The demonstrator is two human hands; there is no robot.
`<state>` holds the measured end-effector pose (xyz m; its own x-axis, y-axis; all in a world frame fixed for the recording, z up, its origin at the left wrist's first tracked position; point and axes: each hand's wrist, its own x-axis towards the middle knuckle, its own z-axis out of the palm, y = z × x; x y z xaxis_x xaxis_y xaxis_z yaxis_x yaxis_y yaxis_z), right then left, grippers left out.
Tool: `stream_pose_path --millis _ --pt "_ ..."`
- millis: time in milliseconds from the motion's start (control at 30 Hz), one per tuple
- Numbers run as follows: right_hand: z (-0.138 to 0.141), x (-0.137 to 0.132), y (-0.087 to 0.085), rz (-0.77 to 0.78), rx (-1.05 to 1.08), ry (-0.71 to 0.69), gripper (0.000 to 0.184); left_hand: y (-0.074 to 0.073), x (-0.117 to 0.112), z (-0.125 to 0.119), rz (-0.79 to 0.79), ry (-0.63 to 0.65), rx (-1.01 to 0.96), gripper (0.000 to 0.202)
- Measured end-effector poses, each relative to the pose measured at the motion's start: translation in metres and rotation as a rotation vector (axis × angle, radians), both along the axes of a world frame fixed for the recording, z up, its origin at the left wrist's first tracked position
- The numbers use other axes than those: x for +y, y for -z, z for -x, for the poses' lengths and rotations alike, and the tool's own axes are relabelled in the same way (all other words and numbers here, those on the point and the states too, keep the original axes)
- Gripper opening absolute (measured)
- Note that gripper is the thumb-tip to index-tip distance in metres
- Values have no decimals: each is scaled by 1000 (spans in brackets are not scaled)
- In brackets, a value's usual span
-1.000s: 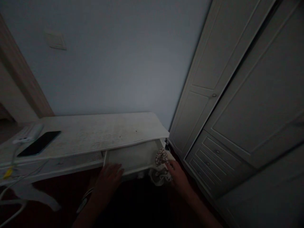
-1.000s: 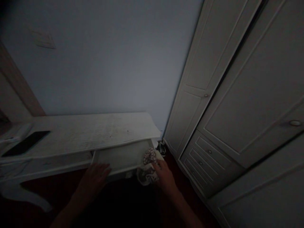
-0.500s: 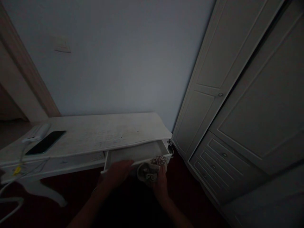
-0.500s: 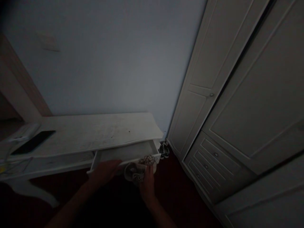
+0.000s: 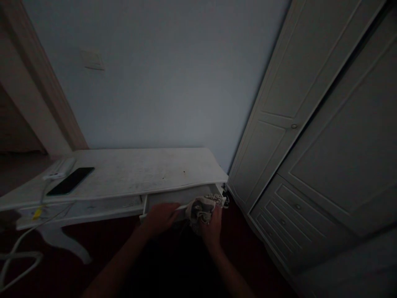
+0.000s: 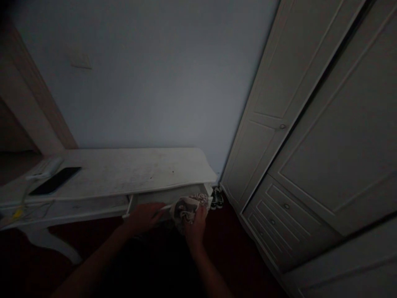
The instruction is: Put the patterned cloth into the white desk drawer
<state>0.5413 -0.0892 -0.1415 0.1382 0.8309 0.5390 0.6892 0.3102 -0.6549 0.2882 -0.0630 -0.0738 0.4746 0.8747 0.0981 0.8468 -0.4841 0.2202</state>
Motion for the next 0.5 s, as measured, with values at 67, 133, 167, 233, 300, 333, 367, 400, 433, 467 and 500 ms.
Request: stream_pose_path --millis 67,133,167,233,300,333,367,400,433,467,500 --pt "5 5 1 -33 68 28 69 1 -1 9 -17 40 10 42" --pt "3 8 2 -58 136 64 68 8 -4 27 -100 45 20 37" --pt "0 9 3 -66 172 85 68 14 -7 39 -164 27 9 34" --pt "-3 10 3 -73 227 112 68 33 -17 65 -298 -47 -68 32" --pt "-1 9 0 -73 223 99 62 54 -27 88 -380 -163 -190 38" --pt "4 8 -2 -79 189 71 57 64 -33 97 -382 -215 -260 39" --pt "12 7 -5 -93 133 29 53 73 -38 104 -351 -252 -334 40" --pt "23 6 -9 -111 60 -20 50 79 -42 108 -304 -281 -405 41" --pt "36 4 -14 -131 -22 -76 49 83 -45 111 -245 -297 -470 41" --pt "52 3 -18 -145 -108 -139 50 84 -48 112 -188 -305 -531 41" --pt "69 1 -23 -152 -193 -202 52 84 -49 112 -138 -308 -586 41"
